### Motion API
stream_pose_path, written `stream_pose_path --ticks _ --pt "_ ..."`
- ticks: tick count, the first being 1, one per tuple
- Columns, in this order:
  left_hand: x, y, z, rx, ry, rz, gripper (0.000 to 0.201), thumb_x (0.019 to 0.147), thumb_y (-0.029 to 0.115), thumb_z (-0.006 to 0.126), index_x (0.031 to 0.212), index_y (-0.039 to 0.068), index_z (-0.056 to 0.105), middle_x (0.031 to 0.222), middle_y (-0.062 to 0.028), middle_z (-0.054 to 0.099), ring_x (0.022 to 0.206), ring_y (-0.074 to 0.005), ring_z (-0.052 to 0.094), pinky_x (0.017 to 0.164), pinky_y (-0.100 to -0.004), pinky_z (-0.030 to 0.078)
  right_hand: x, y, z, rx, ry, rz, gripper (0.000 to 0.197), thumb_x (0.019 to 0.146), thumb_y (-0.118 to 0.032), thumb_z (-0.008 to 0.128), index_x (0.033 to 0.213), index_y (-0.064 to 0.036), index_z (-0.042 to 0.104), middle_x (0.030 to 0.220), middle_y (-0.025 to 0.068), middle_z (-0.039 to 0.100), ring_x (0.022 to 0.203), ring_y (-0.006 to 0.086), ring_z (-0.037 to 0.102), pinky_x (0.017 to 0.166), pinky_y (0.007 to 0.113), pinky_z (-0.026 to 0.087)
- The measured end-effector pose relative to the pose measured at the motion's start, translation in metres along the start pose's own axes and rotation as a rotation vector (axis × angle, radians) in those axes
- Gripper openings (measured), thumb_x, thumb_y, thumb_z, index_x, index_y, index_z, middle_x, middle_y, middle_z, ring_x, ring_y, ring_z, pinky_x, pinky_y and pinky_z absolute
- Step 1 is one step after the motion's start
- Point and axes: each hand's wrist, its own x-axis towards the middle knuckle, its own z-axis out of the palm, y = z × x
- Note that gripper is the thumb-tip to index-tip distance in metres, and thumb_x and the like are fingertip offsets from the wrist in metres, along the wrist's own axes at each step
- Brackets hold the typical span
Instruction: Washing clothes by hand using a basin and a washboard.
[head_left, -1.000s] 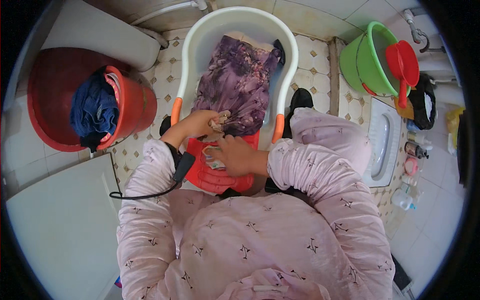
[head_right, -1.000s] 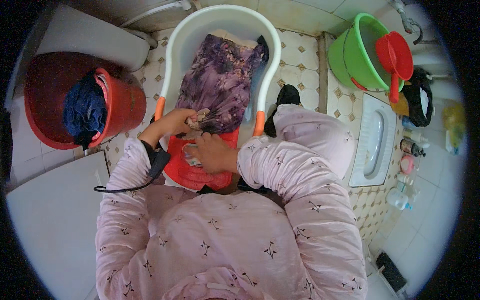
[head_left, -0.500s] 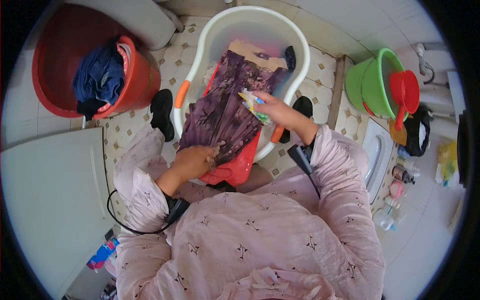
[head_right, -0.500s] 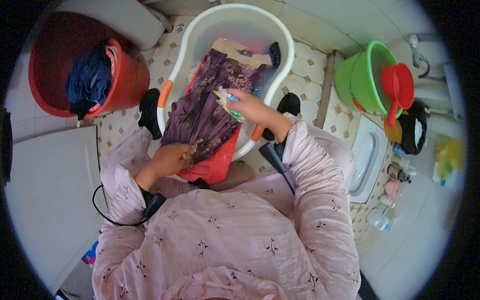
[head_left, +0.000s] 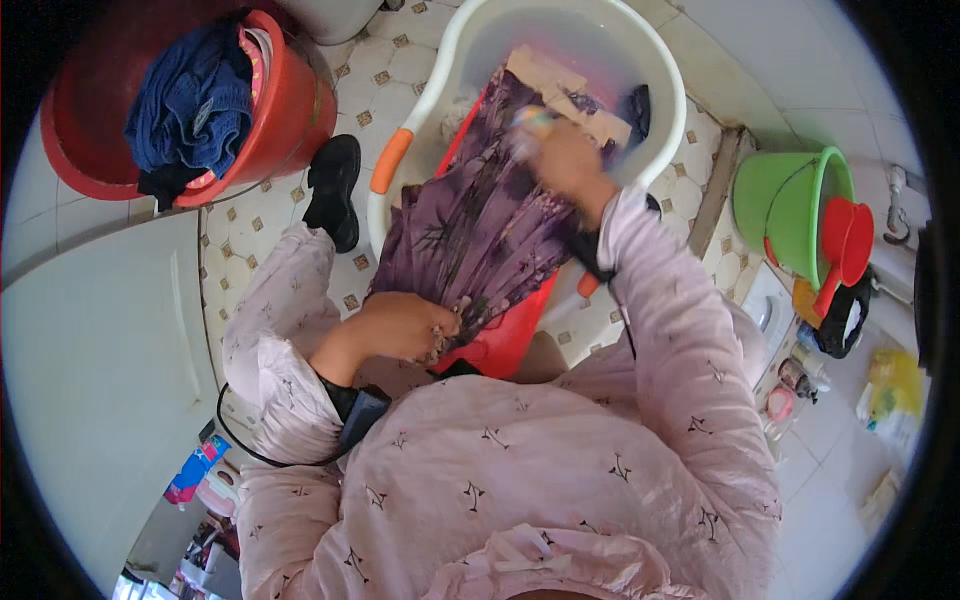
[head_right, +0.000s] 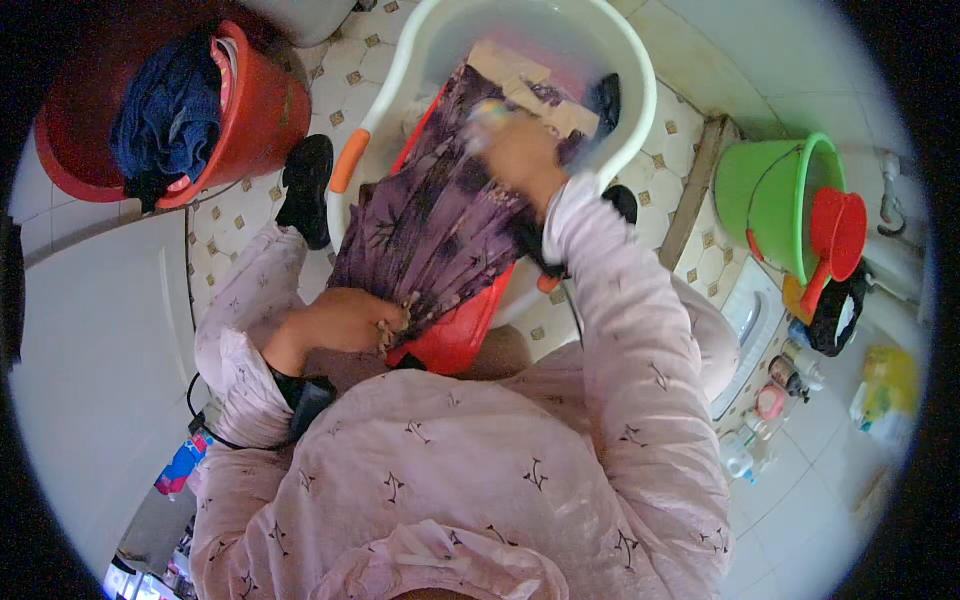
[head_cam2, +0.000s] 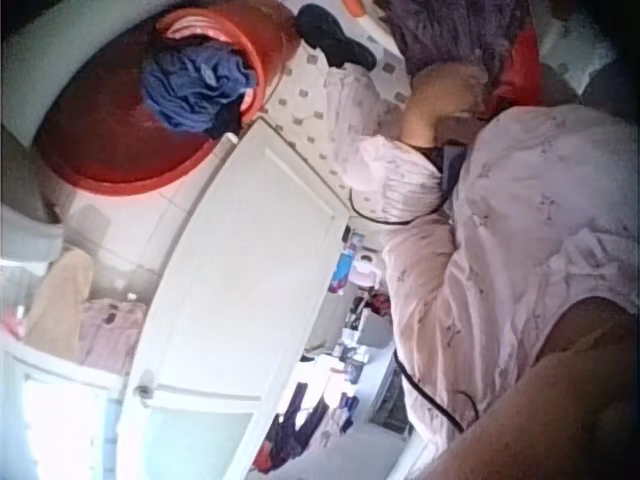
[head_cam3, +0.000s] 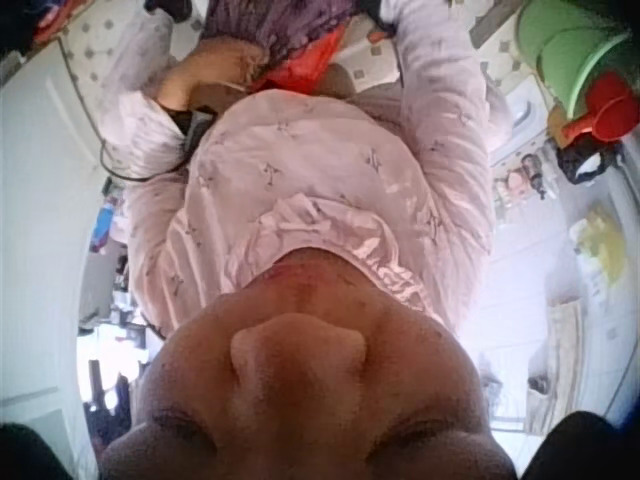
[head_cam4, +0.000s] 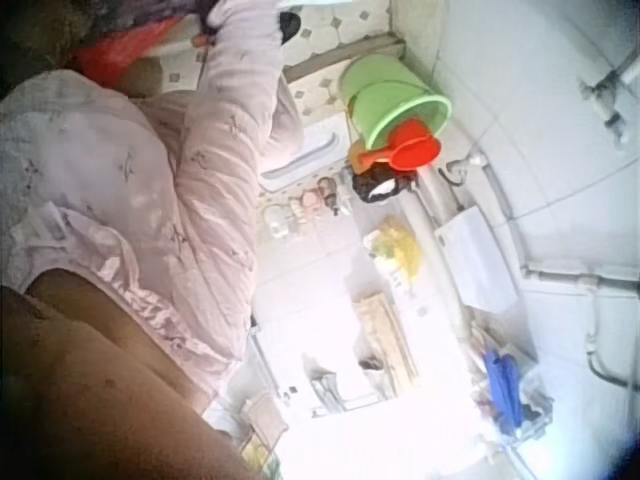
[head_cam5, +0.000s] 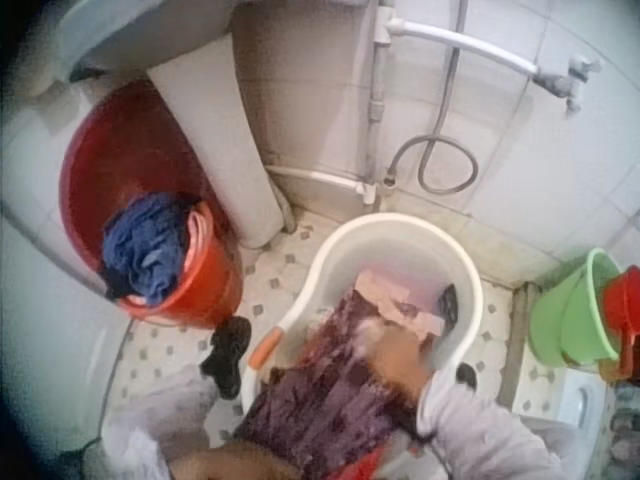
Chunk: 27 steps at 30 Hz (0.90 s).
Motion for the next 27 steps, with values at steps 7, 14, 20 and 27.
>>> stream_pose_path --ticks 7,14,20,27 --pt "0.005 -0.004 -0.001 0.12 -0.221 0.012 0.028 0.067 0.019 0.058 0.095 0.02 0.061 0.08 -0.0112 0.063 0.075 -0.0312 0.061 0.065 -0.0419 0.045 -0.017 -0.03 0.044 -0.484 0.278 -1.119 0.034 0.083 -0.028 0.051 0.116 -0.0332 0.052 0.103 0.0164 0.054 0.089 0.0287 0.056 0.073 0.041 0.049" --pt "0.027 -0.019 -0.001 0.073 0.56 0.214 0.052 0.064 0.025 0.07 0.109 0.01 0.05 0.113 -0.0182 0.05 0.097 -0.0357 0.053 0.076 -0.0447 0.044 -0.005 -0.013 0.017 -0.104 0.148 -0.158 0.03 0.083 -0.034 0.053 0.112 -0.0261 0.056 0.098 0.0193 0.054 0.086 0.0341 0.056 0.075 0.043 0.047" --pt "0.038 -0.001 0.013 0.264 0.67 -0.207 0.071 0.057 0.017 0.075 0.119 0.013 0.042 0.119 -0.0153 0.039 0.095 -0.0403 0.05 0.078 -0.0472 0.046 -0.045 0.02 0.032 -0.23 0.27 -0.764 0.035 0.083 -0.035 0.051 0.118 -0.0303 0.051 0.099 0.0175 0.054 0.088 0.0335 0.054 0.074 0.042 0.046" --pt "0.049 0.013 0.01 0.466 0.625 -0.351 0.031 0.075 0.02 0.06 0.103 0.01 0.049 0.11 -0.0128 0.048 0.096 -0.0349 0.051 0.073 -0.0434 0.049 -0.068 0.036 0.062 0.002 0.29 -0.327 0.036 0.088 -0.046 0.042 0.109 -0.0201 0.055 0.091 0.0206 0.051 0.082 0.0355 0.053 0.072 0.044 0.044"
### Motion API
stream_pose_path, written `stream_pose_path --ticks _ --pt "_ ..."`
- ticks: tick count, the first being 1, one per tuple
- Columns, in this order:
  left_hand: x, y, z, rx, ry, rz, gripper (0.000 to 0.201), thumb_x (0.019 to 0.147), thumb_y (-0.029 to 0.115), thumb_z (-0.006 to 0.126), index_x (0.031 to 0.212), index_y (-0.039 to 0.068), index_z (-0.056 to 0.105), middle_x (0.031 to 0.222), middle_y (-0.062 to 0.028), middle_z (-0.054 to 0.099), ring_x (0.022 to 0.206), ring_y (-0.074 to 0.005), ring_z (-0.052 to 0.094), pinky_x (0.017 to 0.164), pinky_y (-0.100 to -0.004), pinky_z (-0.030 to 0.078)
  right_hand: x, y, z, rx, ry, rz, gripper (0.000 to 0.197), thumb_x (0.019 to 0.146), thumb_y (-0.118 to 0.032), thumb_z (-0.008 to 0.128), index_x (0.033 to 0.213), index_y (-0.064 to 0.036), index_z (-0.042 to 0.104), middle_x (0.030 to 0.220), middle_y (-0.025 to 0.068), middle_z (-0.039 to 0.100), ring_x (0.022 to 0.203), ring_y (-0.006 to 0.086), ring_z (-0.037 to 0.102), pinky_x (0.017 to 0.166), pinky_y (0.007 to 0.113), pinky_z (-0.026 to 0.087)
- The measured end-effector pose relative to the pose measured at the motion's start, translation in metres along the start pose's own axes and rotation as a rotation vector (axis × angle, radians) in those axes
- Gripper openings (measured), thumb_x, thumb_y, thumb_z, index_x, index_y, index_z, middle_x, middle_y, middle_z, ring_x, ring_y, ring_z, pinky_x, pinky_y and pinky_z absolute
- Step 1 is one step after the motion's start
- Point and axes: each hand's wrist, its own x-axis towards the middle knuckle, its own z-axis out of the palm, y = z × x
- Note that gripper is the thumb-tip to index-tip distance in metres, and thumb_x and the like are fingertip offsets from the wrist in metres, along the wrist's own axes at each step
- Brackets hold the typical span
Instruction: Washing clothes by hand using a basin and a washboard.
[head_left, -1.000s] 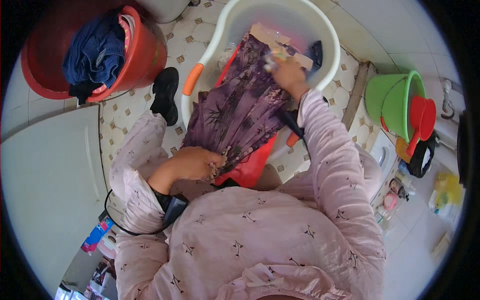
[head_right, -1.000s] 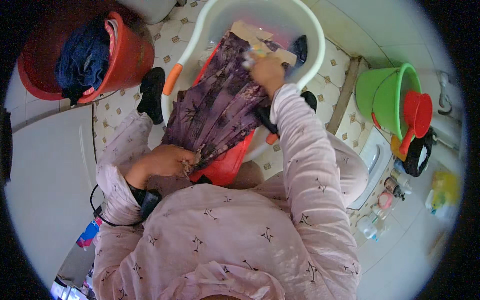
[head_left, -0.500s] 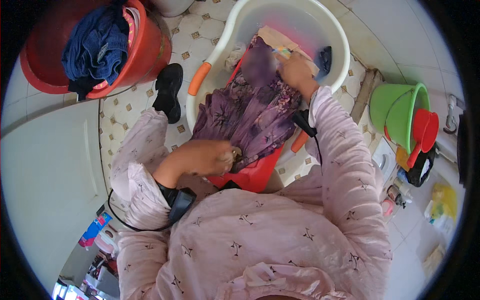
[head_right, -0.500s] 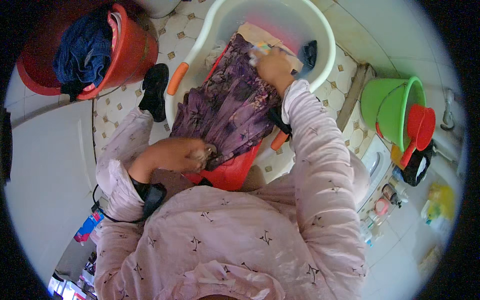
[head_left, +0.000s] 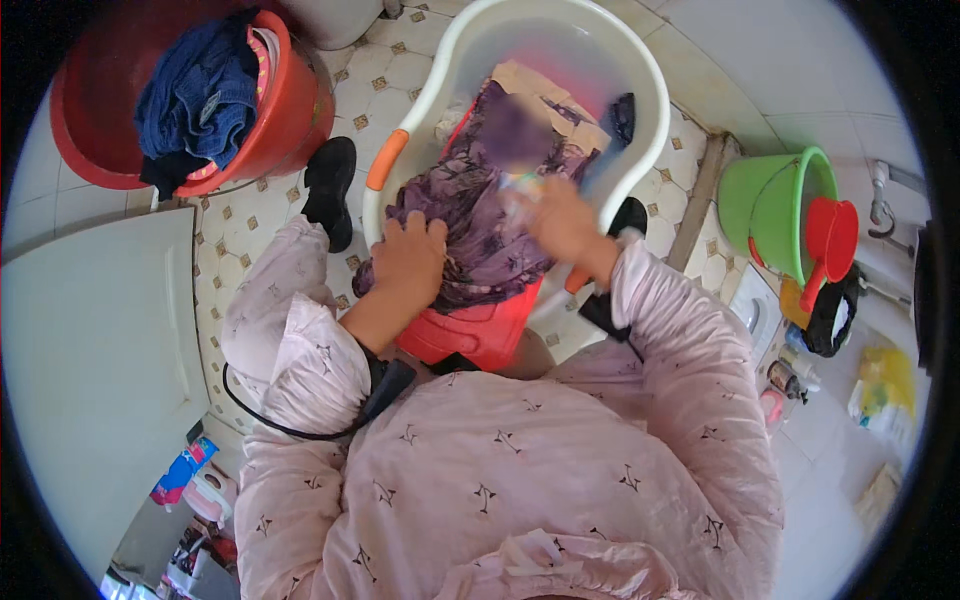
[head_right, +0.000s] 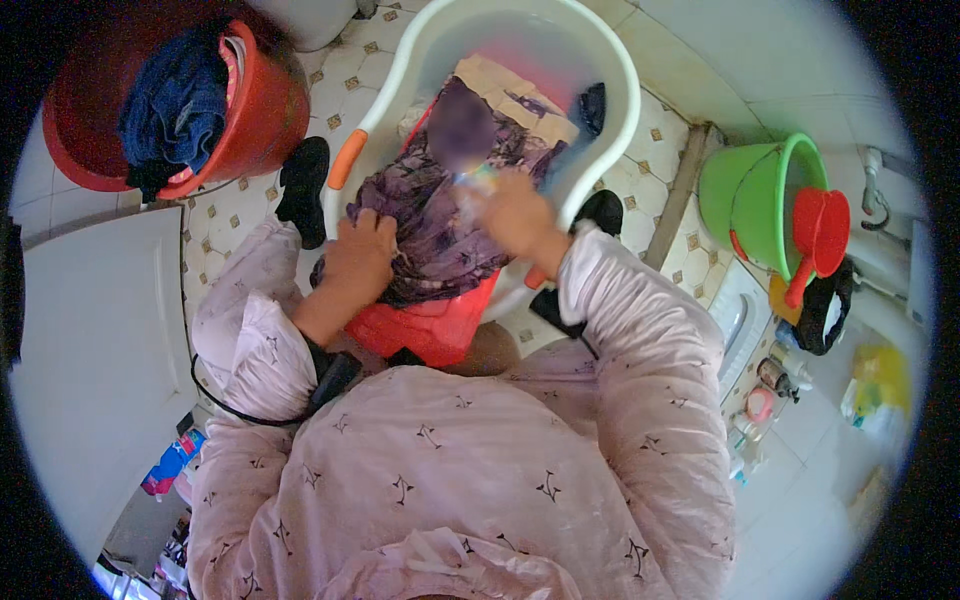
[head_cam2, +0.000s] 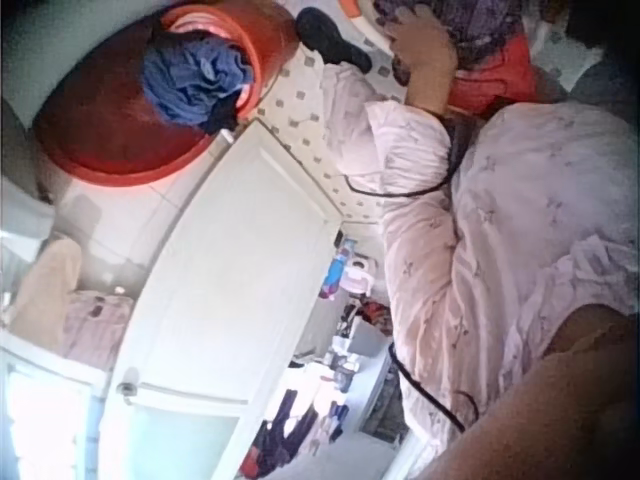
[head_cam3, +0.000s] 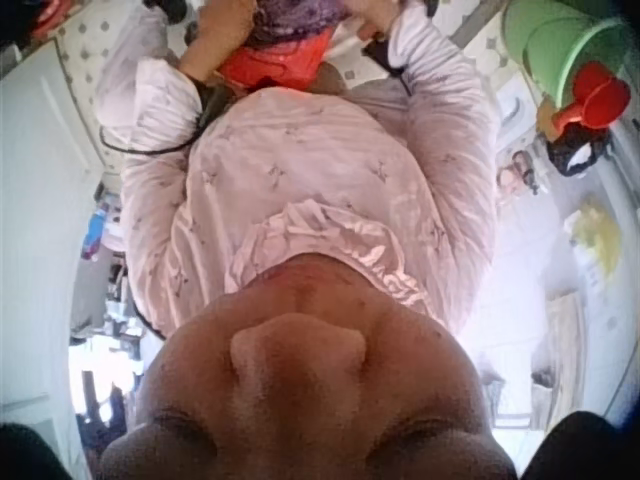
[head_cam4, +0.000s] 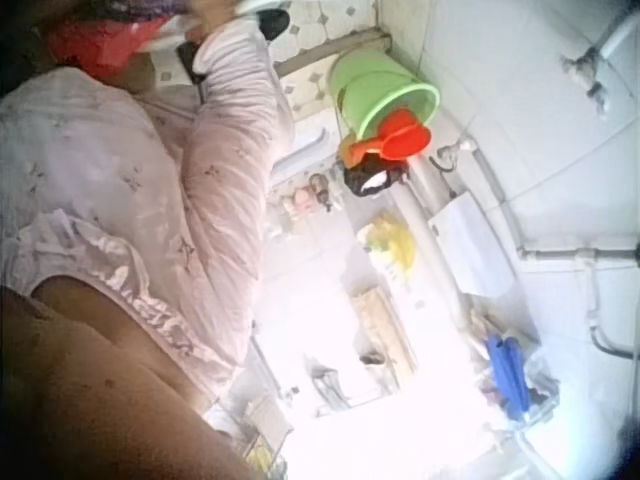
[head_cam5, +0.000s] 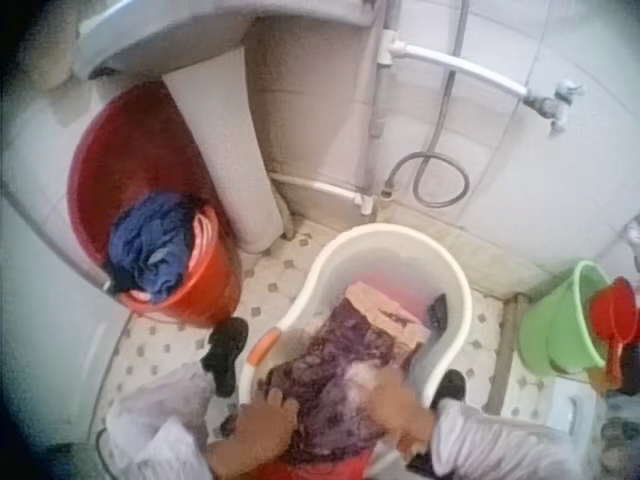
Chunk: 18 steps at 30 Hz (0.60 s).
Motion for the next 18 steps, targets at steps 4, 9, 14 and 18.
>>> stream_pose_path --ticks 4,9,14,18 --pt "0.011 -0.035 0.012 -0.11 0.089 -0.037 0.019 0.079 0.017 0.053 0.095 0.007 0.051 0.092 -0.0138 0.056 0.088 -0.0324 0.057 0.071 -0.0435 0.049 -0.039 -0.059 -0.034 -0.011 -0.232 -0.538 0.043 0.085 -0.05 0.045 0.098 -0.0118 0.058 0.099 0.0208 0.049 0.089 0.0356 0.053 0.074 0.043 0.047" --pt "0.016 -0.032 -0.002 -0.336 0.03 -0.046 0.026 0.073 0.013 0.059 0.097 0.007 0.052 0.098 -0.0149 0.055 0.094 -0.0363 0.054 0.075 -0.0446 0.047 0.001 0.044 -0.024 -0.074 -0.097 0.023 0.042 0.088 -0.033 0.048 0.129 -0.0244 0.04 0.101 0.0156 0.052 0.082 0.0294 0.054 0.069 0.043 0.045" --pt "-0.016 -0.013 0.005 -0.287 0.31 0.263 0.034 0.066 0.009 0.065 0.098 0.008 0.054 0.106 -0.0105 0.052 0.102 -0.0379 0.047 0.074 -0.0463 0.045 0.017 0.019 -0.06 1.402 -0.019 0.683 0.047 0.089 -0.023 0.045 0.134 -0.02 0.031 0.105 0.0073 0.053 0.087 0.0223 0.054 0.075 0.038 0.044" --pt "0.003 -0.018 0.009 -0.089 0.185 0.217 0.035 0.061 0.007 0.068 0.093 0.008 0.055 0.106 -0.0081 0.052 0.1 -0.0351 0.048 0.07 -0.0451 0.044 0.029 0.048 -0.034 1.596 0.113 0.527 0.048 0.089 -0.021 0.045 0.134 -0.015 0.029 0.106 0.0043 0.053 0.092 0.0202 0.054 0.077 0.036 0.045"
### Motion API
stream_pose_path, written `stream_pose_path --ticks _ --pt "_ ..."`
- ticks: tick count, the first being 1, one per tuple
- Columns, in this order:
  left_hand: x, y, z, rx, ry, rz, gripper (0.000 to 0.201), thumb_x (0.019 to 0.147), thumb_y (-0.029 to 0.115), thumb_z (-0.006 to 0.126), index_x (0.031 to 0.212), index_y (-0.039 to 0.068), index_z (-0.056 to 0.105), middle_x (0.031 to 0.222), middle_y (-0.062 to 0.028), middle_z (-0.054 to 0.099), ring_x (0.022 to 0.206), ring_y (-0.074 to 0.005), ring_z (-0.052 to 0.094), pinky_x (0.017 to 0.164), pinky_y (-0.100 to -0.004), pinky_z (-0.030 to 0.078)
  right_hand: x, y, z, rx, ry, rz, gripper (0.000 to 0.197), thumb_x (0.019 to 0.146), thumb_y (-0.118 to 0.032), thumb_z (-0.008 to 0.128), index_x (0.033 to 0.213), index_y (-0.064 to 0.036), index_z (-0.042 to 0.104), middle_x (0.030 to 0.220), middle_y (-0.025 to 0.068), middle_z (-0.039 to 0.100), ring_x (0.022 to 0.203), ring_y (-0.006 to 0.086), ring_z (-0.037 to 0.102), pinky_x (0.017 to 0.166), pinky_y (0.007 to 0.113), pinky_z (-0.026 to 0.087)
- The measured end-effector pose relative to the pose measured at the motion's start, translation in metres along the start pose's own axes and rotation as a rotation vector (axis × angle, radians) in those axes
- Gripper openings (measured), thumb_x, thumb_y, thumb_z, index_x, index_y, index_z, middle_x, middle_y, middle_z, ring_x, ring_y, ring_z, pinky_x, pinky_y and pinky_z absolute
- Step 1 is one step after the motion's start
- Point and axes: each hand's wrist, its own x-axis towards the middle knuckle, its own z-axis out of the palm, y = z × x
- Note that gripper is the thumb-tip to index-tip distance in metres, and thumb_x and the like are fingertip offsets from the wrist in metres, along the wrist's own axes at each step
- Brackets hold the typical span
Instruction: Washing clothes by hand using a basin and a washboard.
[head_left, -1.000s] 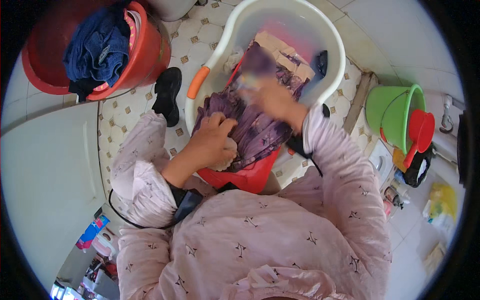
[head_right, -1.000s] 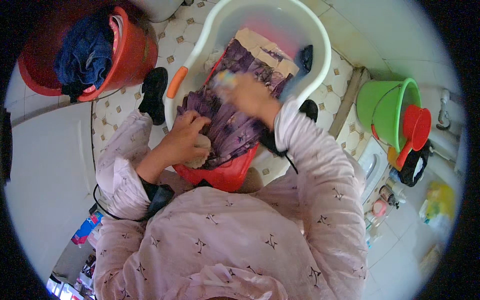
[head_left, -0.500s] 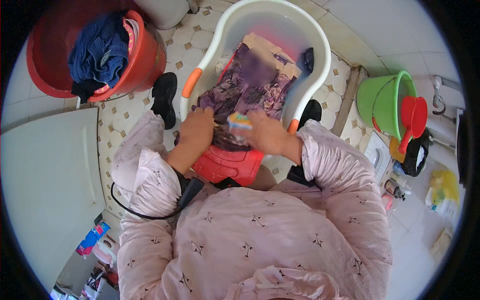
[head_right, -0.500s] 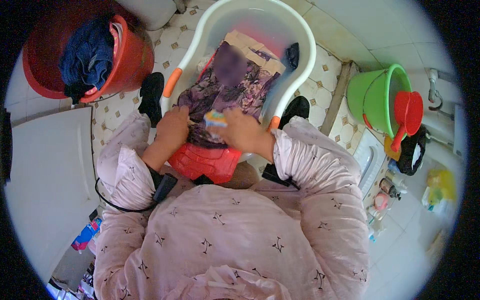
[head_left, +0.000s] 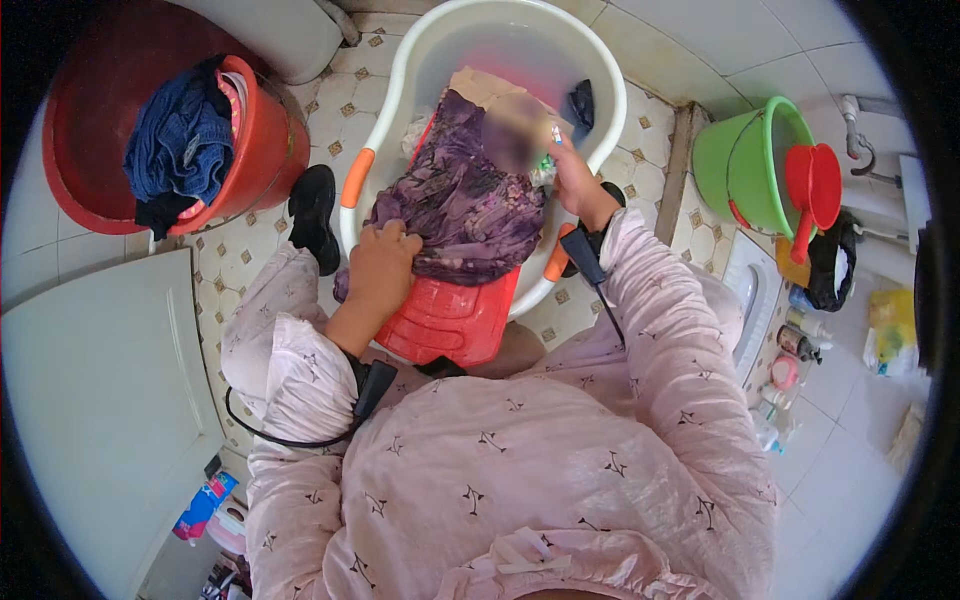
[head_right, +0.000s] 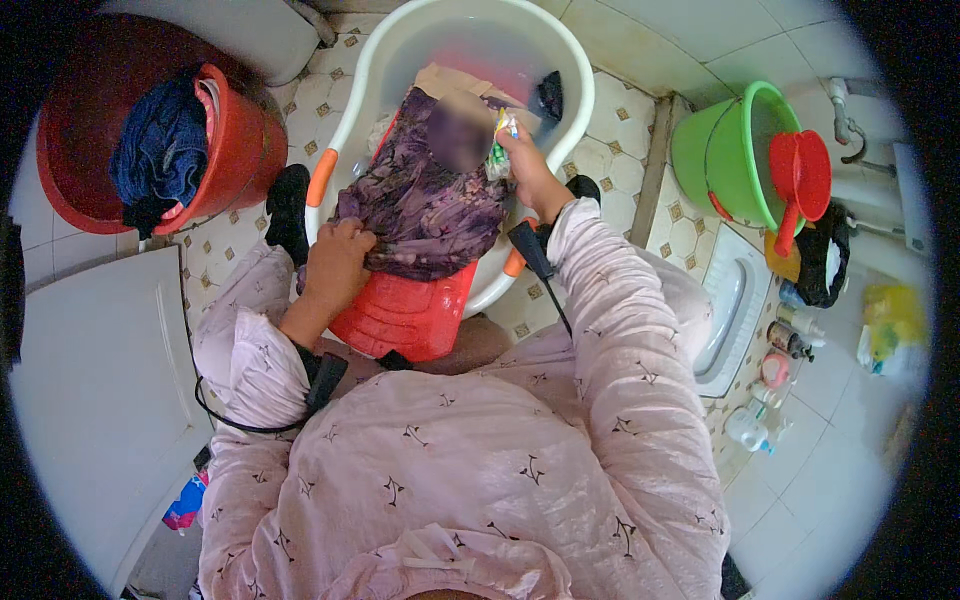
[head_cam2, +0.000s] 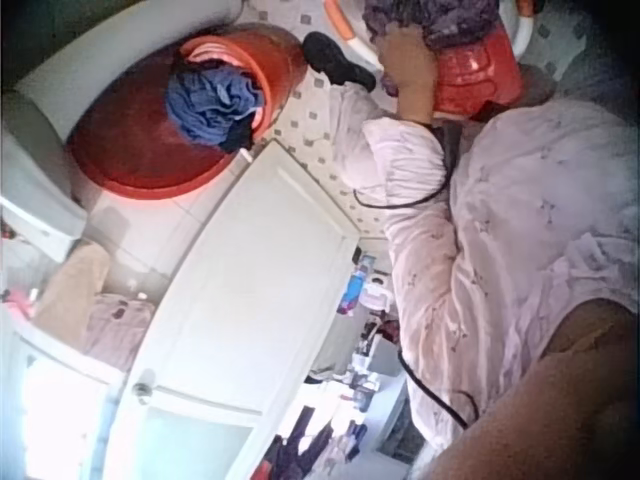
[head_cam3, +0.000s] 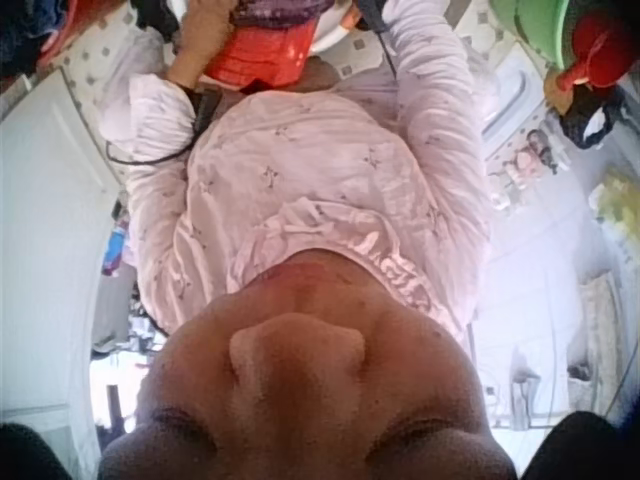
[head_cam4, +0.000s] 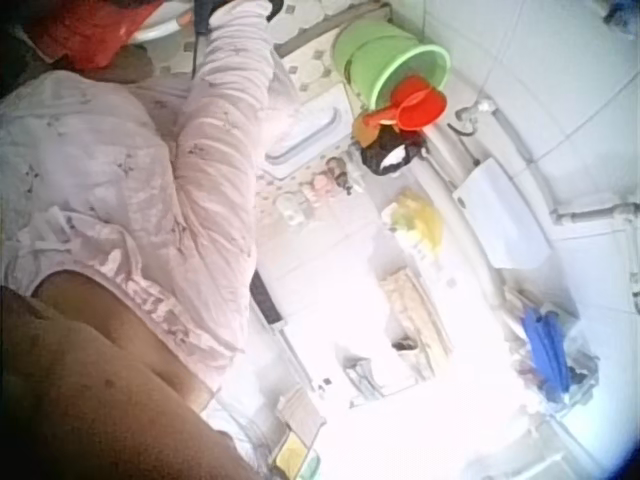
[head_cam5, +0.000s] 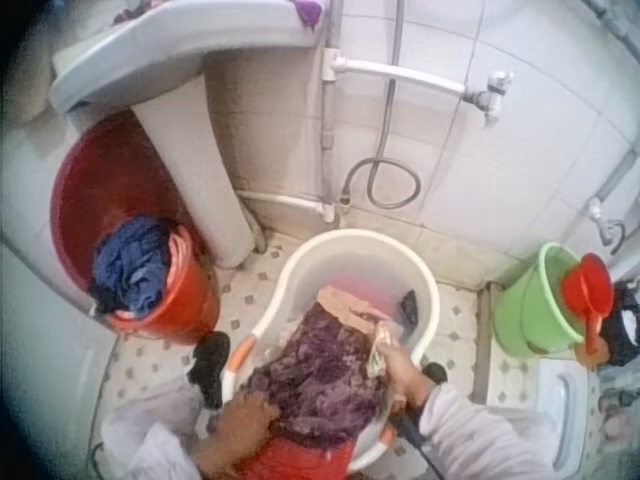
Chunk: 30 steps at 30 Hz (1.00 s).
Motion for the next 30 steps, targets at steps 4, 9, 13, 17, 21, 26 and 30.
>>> stream_pose_path --ticks 4,9,13,17,21,26,30 --pt "-0.001 -0.011 -0.005 -0.213 0.04 -0.125 0.028 0.061 0.003 0.065 0.087 0.005 0.055 0.095 -0.0093 0.056 0.093 -0.0236 0.053 0.069 -0.0363 0.045 0.015 0.01 -0.009 0.29 0.109 0.169 0.034 0.09 -0.027 0.043 0.121 -0.0125 0.04 0.1 0.0071 0.054 0.085 0.0226 0.057 0.07 0.041 0.048" --pt "-0.012 -0.008 -0.037 -1.038 -0.313 -0.227 0.034 0.064 -0.007 0.056 0.096 0.003 0.056 0.082 -0.0009 0.057 0.074 -0.01 0.051 0.07 -0.0212 0.04 0.023 -0.002 -0.008 0.105 0.141 0.198 0.034 0.089 -0.031 0.044 0.112 -0.0072 0.045 0.089 0.0071 0.057 0.075 0.022 0.057 0.067 0.038 0.048" --pt "-0.01 -0.009 -0.037 -1.367 -0.439 -0.115 0.032 0.069 -0.005 0.057 0.1 0.002 0.057 0.087 0.002 0.058 0.074 -0.0102 0.053 0.071 -0.02 0.041 0.025 -0.006 0.017 -0.315 0.061 -0.026 0.032 0.087 -0.025 0.045 0.108 -0.0016 0.049 0.094 0.008 0.058 0.076 0.019 0.057 0.073 0.032 0.043" --pt "-0.007 -0.017 -0.028 -1.739 -0.119 -0.564 0.032 0.072 -0.002 0.058 0.103 0.001 0.055 0.09 -0.0016 0.06 0.078 -0.0098 0.055 0.073 -0.0222 0.042 0.038 -0.008 0.014 -0.167 0.03 0.113 0.035 0.086 -0.025 0.047 0.109 0.0008 0.049 0.093 0.0097 0.058 0.078 0.0191 0.057 0.072 0.034 0.044" --pt "-0.013 -0.026 -0.001 -0.718 -0.021 -0.434 0.043 0.066 0.002 0.064 0.108 0.003 0.053 0.098 -0.0125 0.058 0.087 -0.0235 0.056 0.074 -0.0329 0.043 0.048 -0.003 0.014 -0.086 0.08 0.02 0.034 0.086 -0.025 0.047 0.107 0.0014 0.049 0.089 0.0101 0.058 0.078 0.019 0.057 0.07 0.033 0.045" --pt "-0.007 0.004 -0.011 -0.308 0.233 -0.157 0.037 0.063 0.002 0.064 0.098 0.007 0.056 0.099 -0.0173 0.053 0.097 -0.0346 0.05 0.086 -0.0378 0.039 0.056 0.005 0.001 -0.097 0.18 -0.14 0.035 0.086 -0.026 0.048 0.108 0.0008 0.049 0.087 0.0083 0.057 0.077 0.0175 0.057 0.07 0.032 0.045" --pt "0.009 -0.016 0.001 -0.244 0.103 -0.115 0.036 0.065 0.002 0.059 0.099 0.014 0.06 0.1 -0.0138 0.057 0.096 -0.0349 0.052 0.082 -0.0408 0.043 0.047 0.001 0.001 -0.072 0.188 -0.212 0.038 0.086 -0.029 0.049 0.114 -0.0034 0.048 0.089 0.0091 0.058 0.078 0.0215 0.058 0.073 0.034 0.045"
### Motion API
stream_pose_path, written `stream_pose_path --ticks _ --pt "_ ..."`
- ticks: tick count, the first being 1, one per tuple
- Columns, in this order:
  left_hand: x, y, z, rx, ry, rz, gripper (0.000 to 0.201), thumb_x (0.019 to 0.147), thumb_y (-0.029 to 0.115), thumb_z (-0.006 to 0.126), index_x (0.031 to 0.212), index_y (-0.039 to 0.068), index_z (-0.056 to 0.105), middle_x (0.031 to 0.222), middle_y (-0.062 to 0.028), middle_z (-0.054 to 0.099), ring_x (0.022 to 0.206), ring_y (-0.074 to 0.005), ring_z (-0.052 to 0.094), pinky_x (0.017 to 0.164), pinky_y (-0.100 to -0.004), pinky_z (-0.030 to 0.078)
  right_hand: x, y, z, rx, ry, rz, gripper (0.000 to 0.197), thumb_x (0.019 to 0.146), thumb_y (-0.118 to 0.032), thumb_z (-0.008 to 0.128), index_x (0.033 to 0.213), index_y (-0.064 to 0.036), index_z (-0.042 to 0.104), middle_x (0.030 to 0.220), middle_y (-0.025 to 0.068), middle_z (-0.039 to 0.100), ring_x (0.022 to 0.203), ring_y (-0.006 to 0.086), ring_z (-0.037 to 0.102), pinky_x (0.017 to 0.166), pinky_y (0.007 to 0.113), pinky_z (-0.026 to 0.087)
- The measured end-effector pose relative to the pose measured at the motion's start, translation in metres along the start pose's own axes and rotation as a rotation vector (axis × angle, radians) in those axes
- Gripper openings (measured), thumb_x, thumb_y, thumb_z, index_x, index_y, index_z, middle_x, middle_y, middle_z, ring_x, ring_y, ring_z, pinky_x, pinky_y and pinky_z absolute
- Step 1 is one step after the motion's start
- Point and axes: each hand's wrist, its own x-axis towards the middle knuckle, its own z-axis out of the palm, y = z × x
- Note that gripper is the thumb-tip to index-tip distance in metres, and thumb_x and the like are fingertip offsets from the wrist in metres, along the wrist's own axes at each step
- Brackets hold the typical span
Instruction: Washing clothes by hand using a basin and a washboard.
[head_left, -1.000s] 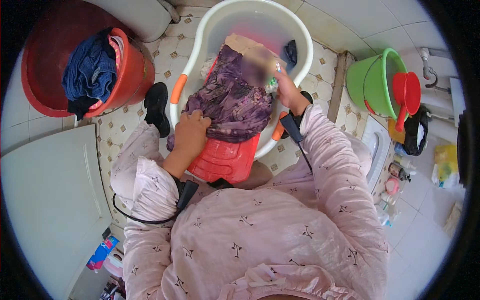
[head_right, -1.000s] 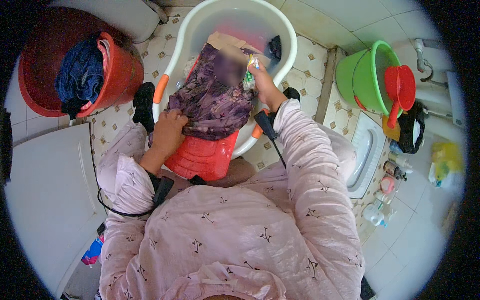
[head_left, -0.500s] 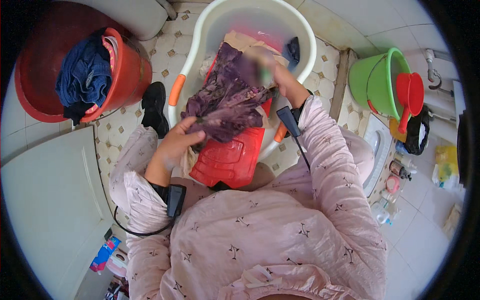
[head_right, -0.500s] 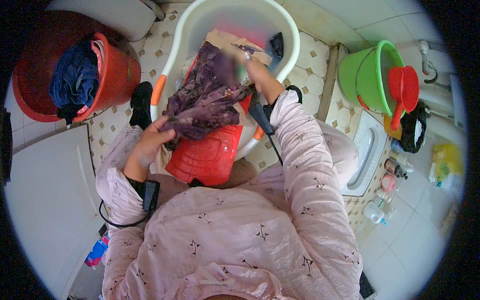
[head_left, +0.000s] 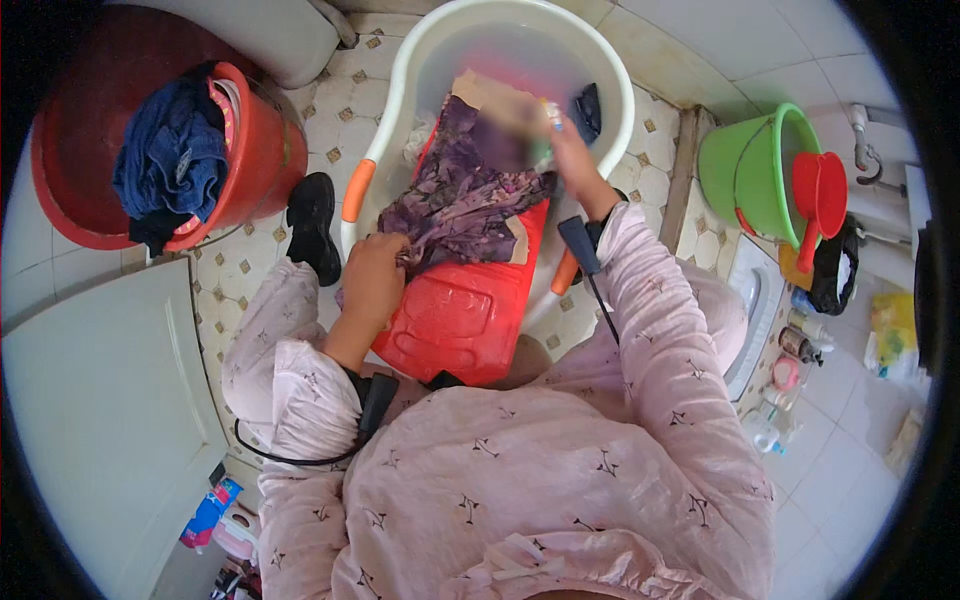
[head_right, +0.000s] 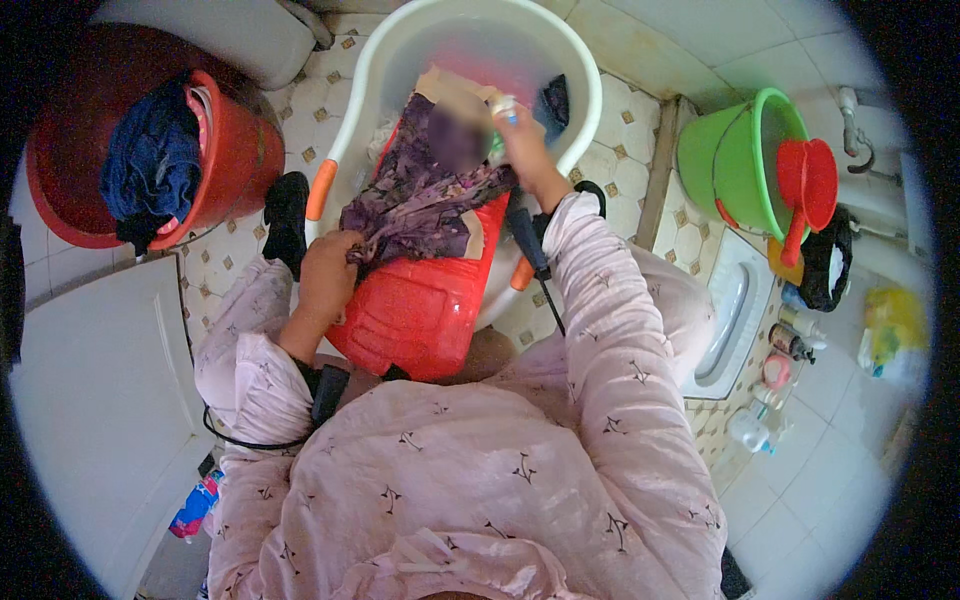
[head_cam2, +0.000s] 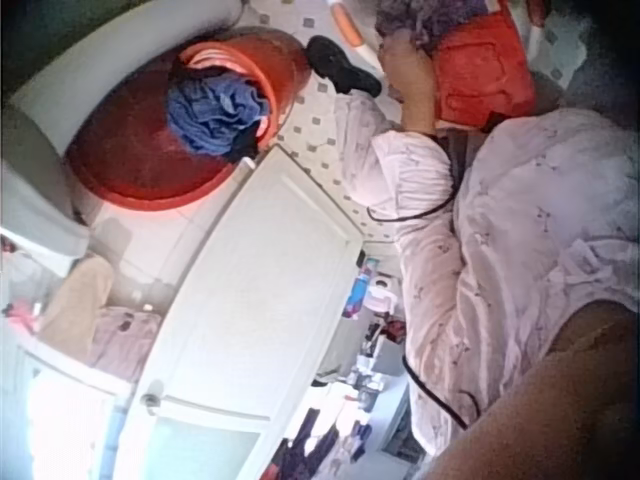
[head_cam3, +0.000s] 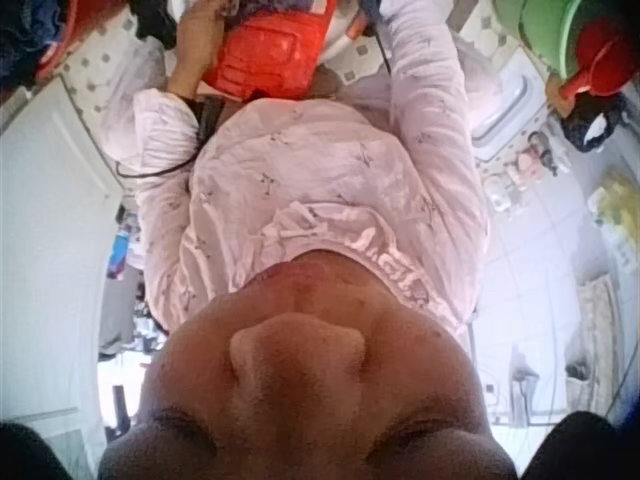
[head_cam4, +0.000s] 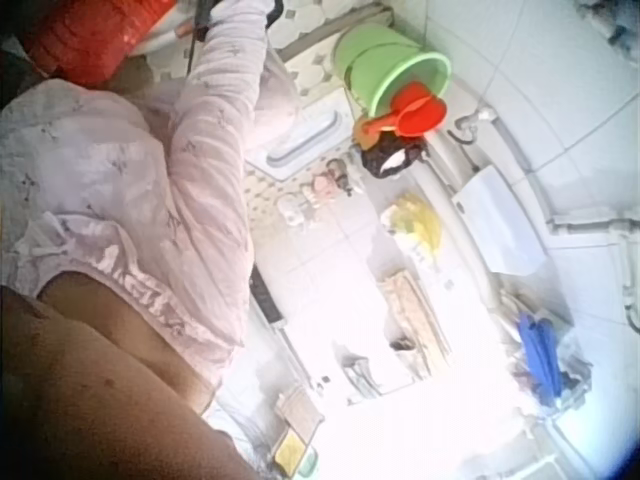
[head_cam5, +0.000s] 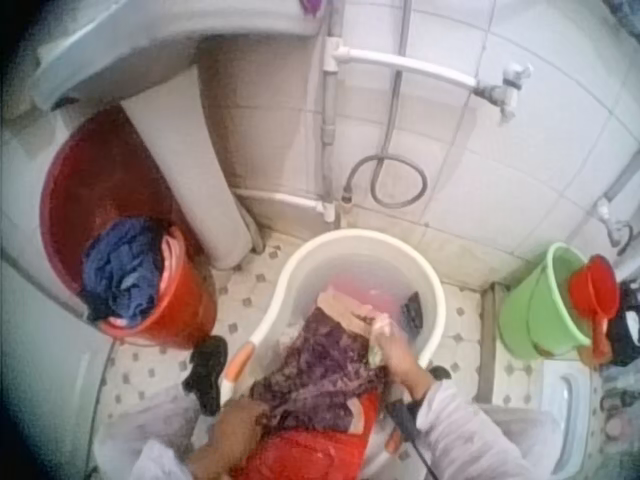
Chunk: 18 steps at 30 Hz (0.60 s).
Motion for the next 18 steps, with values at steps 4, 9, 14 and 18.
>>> stream_pose_path --ticks 4,9,14,18 --pt "-0.013 -0.022 -0.008 -0.226 -0.05 -0.283 0.027 0.067 0.0 0.054 0.091 0.009 0.063 0.084 -0.0129 0.061 0.08 -0.03 0.059 0.072 -0.0381 0.046 -0.105 -0.044 0.074 -1.407 -0.726 -0.601 0.042 0.08 -0.031 0.056 0.115 -0.0096 0.049 0.089 0.0196 0.056 0.083 0.0323 0.059 0.075 0.043 0.046" --pt "-0.009 -0.015 -0.028 -0.544 -0.459 -0.292 0.023 0.066 -0.002 0.051 0.086 0.004 0.062 0.066 -0.008 0.057 0.065 -0.0166 0.057 0.058 -0.0267 0.043 -0.112 -0.008 0.053 -1.266 -0.448 -0.409 0.037 0.076 -0.03 0.055 0.101 -0.0026 0.055 0.086 0.0162 0.057 0.083 0.0325 0.059 0.066 0.048 0.046" --pt "-0.009 -0.025 -0.021 -0.595 -0.545 -0.005 0.028 0.061 -0.004 0.056 0.087 0.006 0.062 0.091 -0.0079 0.056 0.083 -0.02 0.054 0.066 -0.0273 0.043 -0.013 -0.004 -0.008 -1.674 -0.098 -0.616 0.034 0.083 -0.028 0.049 0.112 -0.0116 0.057 0.085 0.0159 0.058 0.078 0.0326 0.056 0.067 0.043 0.047" --pt "-0.001 0.02 -0.011 -0.229 -0.157 0.257 0.039 0.056 -0.002 0.063 0.093 0.013 0.062 0.115 -0.007 0.046 0.107 -0.0284 0.044 0.079 -0.039 0.041 -0.095 0.006 0.045 -1.425 -0.727 -0.709 0.044 0.08 -0.034 0.056 0.122 -0.0215 0.051 0.107 0.0192 0.05 0.091 0.0358 0.052 0.078 0.043 0.045"
